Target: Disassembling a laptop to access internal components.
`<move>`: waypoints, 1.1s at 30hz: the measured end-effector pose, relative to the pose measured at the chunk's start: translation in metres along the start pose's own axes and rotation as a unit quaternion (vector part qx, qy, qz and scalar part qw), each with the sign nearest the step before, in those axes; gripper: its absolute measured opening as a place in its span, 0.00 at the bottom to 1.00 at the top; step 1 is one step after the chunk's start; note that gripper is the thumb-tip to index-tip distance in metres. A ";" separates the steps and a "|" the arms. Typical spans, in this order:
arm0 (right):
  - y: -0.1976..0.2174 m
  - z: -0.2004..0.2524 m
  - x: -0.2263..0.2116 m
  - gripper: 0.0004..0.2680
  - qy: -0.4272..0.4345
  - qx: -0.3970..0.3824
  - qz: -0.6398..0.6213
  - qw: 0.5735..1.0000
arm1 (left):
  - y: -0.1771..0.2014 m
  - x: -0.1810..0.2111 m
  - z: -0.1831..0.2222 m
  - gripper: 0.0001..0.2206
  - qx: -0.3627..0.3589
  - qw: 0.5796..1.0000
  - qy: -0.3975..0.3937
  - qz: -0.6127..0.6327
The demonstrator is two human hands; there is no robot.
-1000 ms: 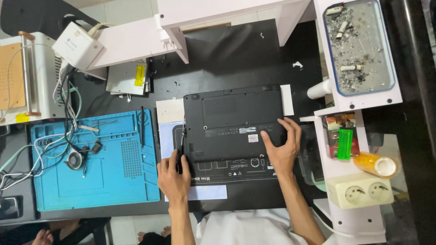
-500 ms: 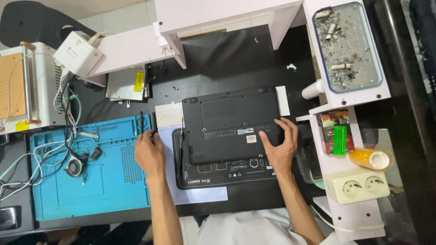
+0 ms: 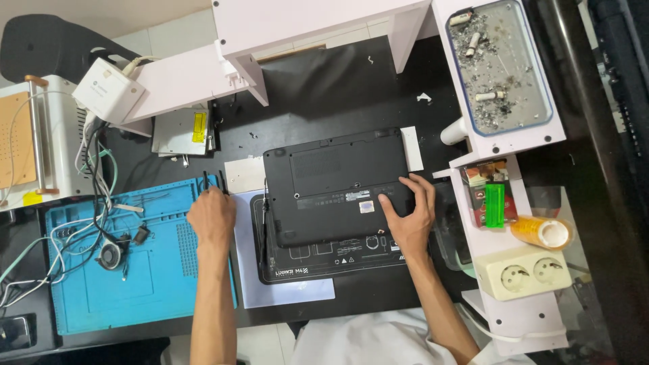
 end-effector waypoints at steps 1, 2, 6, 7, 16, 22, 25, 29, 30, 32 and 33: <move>0.000 -0.001 0.001 0.18 -0.003 0.002 -0.002 1.000 | 0.003 -0.001 -0.002 0.08 0.016 1.000 0.005 0.008; -0.001 -0.001 0.001 0.18 -0.006 0.003 -0.005 1.000 | 0.005 -0.002 -0.003 0.10 0.032 0.999 0.010 0.015; 0.001 -0.002 0.001 0.18 -0.009 0.005 -0.007 1.000 | 0.037 0.016 -0.010 0.11 0.062 0.997 0.033 0.033; 0.000 -0.002 0.000 0.18 -0.006 0.005 -0.010 1.000 | 0.056 0.028 -0.013 0.11 0.075 0.994 0.037 0.074; 0.001 -0.003 0.000 0.18 -0.007 0.003 -0.011 1.000 | 0.112 0.168 -0.045 0.07 -0.038 0.869 0.044 0.491; 0.001 -0.003 0.004 0.18 -0.018 0.004 -0.016 1.000 | 0.096 0.232 -0.061 0.06 -0.038 0.795 0.025 0.605; 0.000 -0.003 0.007 0.18 -0.016 0.002 -0.017 1.000 | 0.099 0.256 -0.073 0.06 -0.016 0.822 -0.021 0.569; -0.003 -0.001 0.011 0.18 -0.014 -0.006 -0.023 1.000 | 0.093 0.282 -0.084 0.08 -0.043 0.846 -0.079 0.526; -0.003 -0.002 0.012 0.18 -0.015 -0.005 -0.023 1.000 | 0.090 0.285 -0.088 0.08 -0.043 0.846 -0.080 0.526; -0.004 0.000 0.012 0.19 -0.015 -0.008 -0.021 1.000 | 0.079 0.296 -0.090 0.09 -0.077 0.846 -0.112 0.515; -0.003 -0.001 0.012 0.19 -0.016 -0.007 -0.020 1.000 | 0.073 0.299 -0.094 0.09 -0.077 0.846 -0.113 0.515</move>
Point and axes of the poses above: each hand's wrist, its own z-axis away from the middle knuckle, its own y-axis out of the back of the hand, x = y × z, the point moved 10 cm from there along -z, towards the middle knuckle, and after that the axes turned 13 degrees about x, right-handed, at the moved point
